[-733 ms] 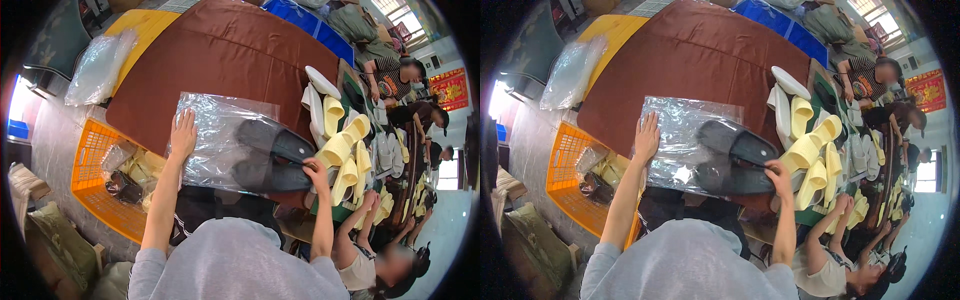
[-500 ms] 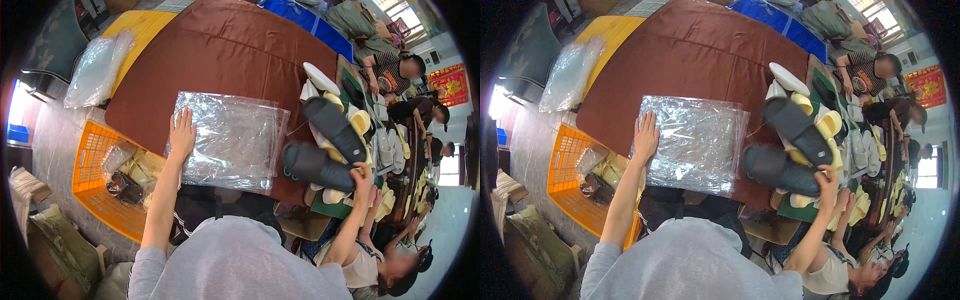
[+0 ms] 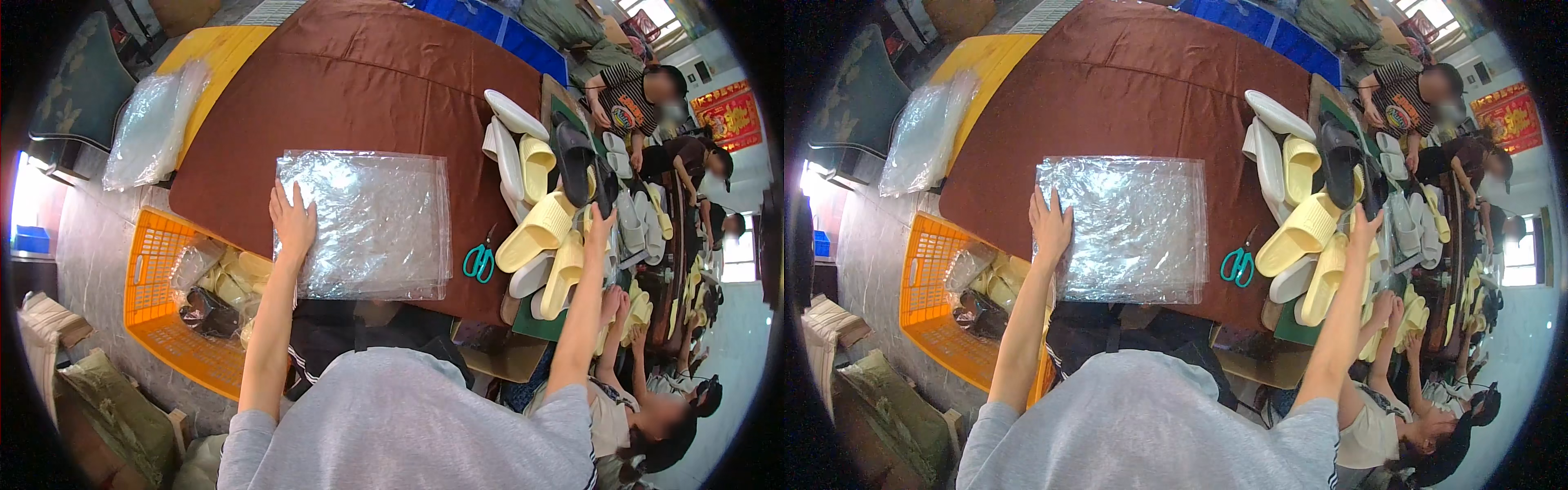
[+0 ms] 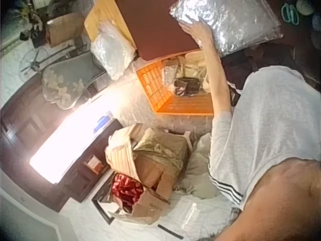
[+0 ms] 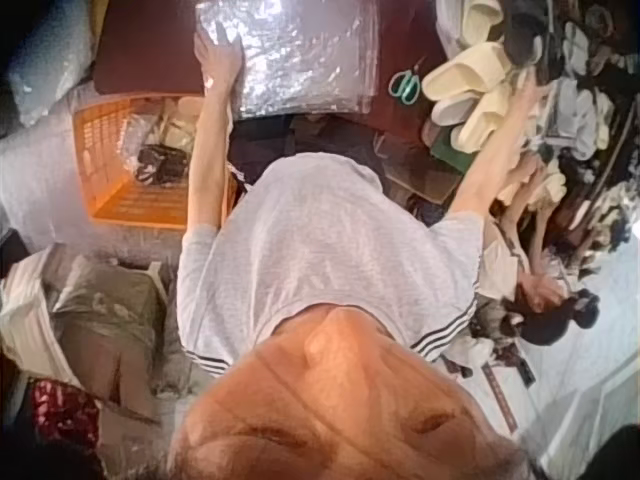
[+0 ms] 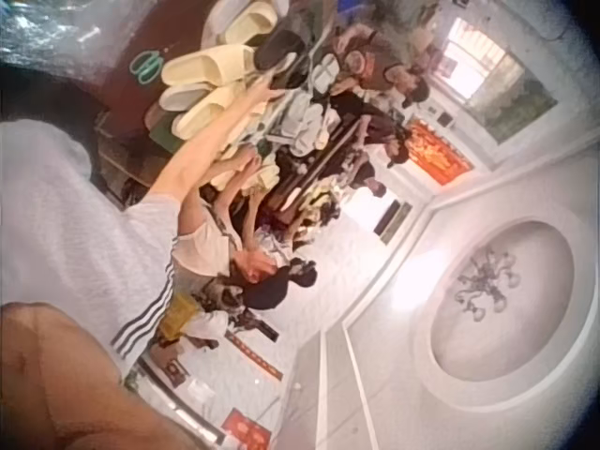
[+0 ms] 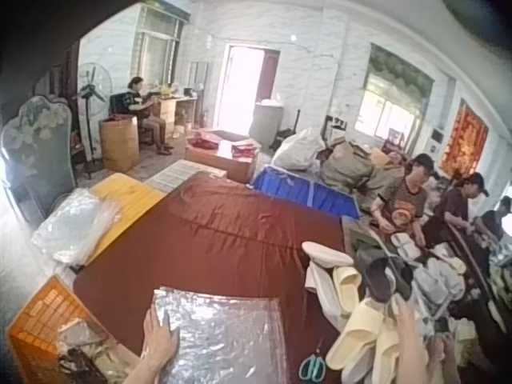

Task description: The person packs pairs of slippers into plastic bags by hand and arranges the bags on the table.

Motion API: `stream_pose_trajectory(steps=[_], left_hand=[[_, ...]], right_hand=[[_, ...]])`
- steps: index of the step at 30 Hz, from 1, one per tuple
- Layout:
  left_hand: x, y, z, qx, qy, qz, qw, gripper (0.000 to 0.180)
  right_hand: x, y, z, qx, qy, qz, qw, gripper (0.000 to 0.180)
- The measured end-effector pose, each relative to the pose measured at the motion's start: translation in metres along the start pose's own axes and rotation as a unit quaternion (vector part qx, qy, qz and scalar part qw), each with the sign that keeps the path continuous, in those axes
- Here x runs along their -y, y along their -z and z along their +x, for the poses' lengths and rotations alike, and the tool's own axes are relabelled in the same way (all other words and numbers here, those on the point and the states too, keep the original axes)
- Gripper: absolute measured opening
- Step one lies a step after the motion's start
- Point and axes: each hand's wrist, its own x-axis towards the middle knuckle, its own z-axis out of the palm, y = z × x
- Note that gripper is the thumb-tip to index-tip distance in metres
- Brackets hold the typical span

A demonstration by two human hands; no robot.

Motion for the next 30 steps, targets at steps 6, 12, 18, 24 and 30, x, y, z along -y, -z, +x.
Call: stream_pose_trajectory(steps=[6,12,18,24,30], left_hand=[[-0.002,0.004,0.000,-0.020,0.054,-0.025,0.998,0.057],[0.013,0.004,0.007,0.036,0.077,-0.191,0.978,0.048],[0.001,0.081,-0.048,0.040,-0.136,-0.090,0.986,0.071],[-0.063,0.078,-0.118,0.251,-0.343,0.034,0.904,0.117],[-0.056,0.051,-0.114,0.156,-0.346,0.131,0.916,0.096]], right_hand=[[-0.039,-0.103,-0.186,0.292,0.088,-0.099,0.947,0.044],[-0.076,-0.145,-0.279,0.368,0.137,-0.288,0.873,0.066],[-0.019,-0.180,-0.254,0.364,0.350,-0.269,0.820,0.054],[-0.015,-0.281,-0.234,0.484,0.422,-0.225,0.733,0.053],[-0.017,-0.311,-0.244,0.529,0.455,-0.323,0.639,0.042]])
